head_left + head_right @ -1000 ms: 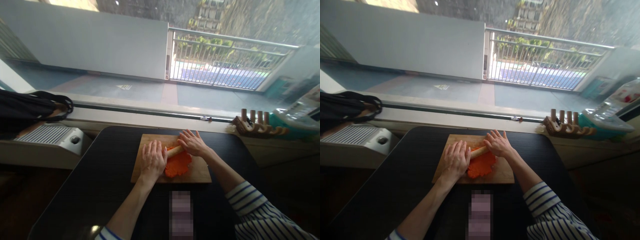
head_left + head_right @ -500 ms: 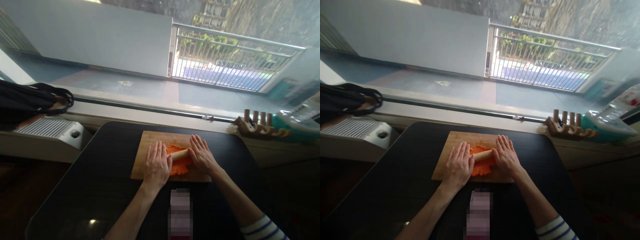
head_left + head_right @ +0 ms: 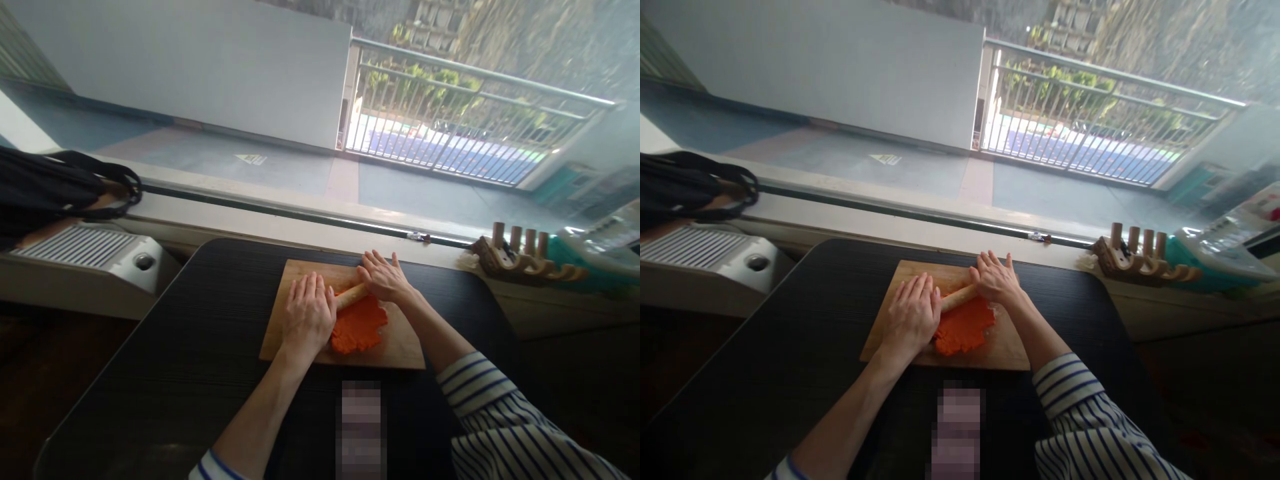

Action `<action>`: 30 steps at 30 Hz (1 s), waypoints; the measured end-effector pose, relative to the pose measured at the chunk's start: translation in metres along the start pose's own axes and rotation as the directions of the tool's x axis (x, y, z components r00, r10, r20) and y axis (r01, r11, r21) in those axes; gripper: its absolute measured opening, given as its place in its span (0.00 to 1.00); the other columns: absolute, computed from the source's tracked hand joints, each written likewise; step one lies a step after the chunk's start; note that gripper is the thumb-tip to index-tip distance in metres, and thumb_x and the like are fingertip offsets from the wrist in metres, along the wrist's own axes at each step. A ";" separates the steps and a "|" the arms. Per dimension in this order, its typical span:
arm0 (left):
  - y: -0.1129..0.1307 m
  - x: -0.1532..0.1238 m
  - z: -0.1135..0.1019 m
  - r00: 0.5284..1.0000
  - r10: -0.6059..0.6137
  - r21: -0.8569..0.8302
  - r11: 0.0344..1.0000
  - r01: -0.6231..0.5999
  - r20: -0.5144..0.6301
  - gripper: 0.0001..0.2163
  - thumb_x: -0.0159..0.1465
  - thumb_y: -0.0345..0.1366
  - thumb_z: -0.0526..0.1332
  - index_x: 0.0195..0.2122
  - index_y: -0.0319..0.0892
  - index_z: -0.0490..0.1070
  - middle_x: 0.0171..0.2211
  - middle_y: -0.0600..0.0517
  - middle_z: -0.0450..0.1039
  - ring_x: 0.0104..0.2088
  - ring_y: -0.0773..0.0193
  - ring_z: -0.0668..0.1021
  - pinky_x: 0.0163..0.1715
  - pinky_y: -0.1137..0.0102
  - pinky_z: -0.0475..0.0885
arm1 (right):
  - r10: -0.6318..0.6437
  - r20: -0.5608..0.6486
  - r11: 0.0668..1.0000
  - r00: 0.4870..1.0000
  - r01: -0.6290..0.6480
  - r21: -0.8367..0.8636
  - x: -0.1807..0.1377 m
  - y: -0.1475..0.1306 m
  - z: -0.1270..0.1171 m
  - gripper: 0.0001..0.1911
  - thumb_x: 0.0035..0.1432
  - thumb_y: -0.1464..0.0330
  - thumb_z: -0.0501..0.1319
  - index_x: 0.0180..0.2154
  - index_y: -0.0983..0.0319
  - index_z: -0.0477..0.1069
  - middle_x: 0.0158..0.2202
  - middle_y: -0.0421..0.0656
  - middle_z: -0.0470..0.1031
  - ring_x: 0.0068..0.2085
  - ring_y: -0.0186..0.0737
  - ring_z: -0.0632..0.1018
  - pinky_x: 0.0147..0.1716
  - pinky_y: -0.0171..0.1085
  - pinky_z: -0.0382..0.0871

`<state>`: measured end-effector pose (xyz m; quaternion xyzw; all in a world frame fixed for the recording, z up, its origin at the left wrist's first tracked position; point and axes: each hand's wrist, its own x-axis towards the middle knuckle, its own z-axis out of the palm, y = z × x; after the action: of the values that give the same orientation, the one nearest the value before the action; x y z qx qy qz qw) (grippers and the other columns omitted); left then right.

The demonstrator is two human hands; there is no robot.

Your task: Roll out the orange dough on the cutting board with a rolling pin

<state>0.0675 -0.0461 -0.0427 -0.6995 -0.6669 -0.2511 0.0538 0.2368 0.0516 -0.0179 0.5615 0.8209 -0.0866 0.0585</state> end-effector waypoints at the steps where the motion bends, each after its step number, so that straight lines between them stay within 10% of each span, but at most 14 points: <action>1: 0.000 0.000 0.000 1.000 -0.001 -0.001 1.000 0.001 -0.002 0.21 0.67 0.38 0.44 0.52 0.31 0.68 0.52 0.38 0.71 0.55 0.50 0.70 0.57 0.54 0.60 | 0.001 0.005 1.000 1.000 -0.001 -0.001 0.001 0.000 0.000 0.29 0.66 0.59 0.36 0.63 0.65 0.51 0.66 0.47 0.47 0.66 0.47 0.46 0.60 0.62 0.31; 15: 0.017 -0.034 -0.009 0.994 0.104 -0.052 0.993 -0.102 0.028 0.22 0.66 0.37 0.47 0.58 0.32 0.61 0.58 0.38 0.62 0.61 0.51 0.62 0.60 0.52 0.54 | 0.097 -0.240 0.995 0.966 -0.103 -0.012 -0.084 0.008 0.037 0.29 0.66 0.63 0.37 0.63 0.70 0.50 0.66 0.50 0.45 0.67 0.45 0.44 0.63 0.50 0.41; 30: 0.004 -0.008 -0.001 0.998 0.051 -0.004 0.999 -0.051 0.030 0.22 0.67 0.37 0.44 0.52 0.26 0.67 0.53 0.34 0.68 0.56 0.49 0.69 0.58 0.55 0.58 | 0.114 -0.032 0.993 0.993 -0.114 0.003 -0.005 -0.006 0.004 0.30 0.62 0.65 0.40 0.63 0.69 0.50 0.66 0.48 0.47 0.66 0.47 0.47 0.60 0.63 0.35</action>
<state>0.0707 -0.0542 -0.0440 -0.7201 -0.6493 -0.2398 0.0490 0.2334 0.0438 -0.0206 0.6087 0.7883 -0.0746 0.0500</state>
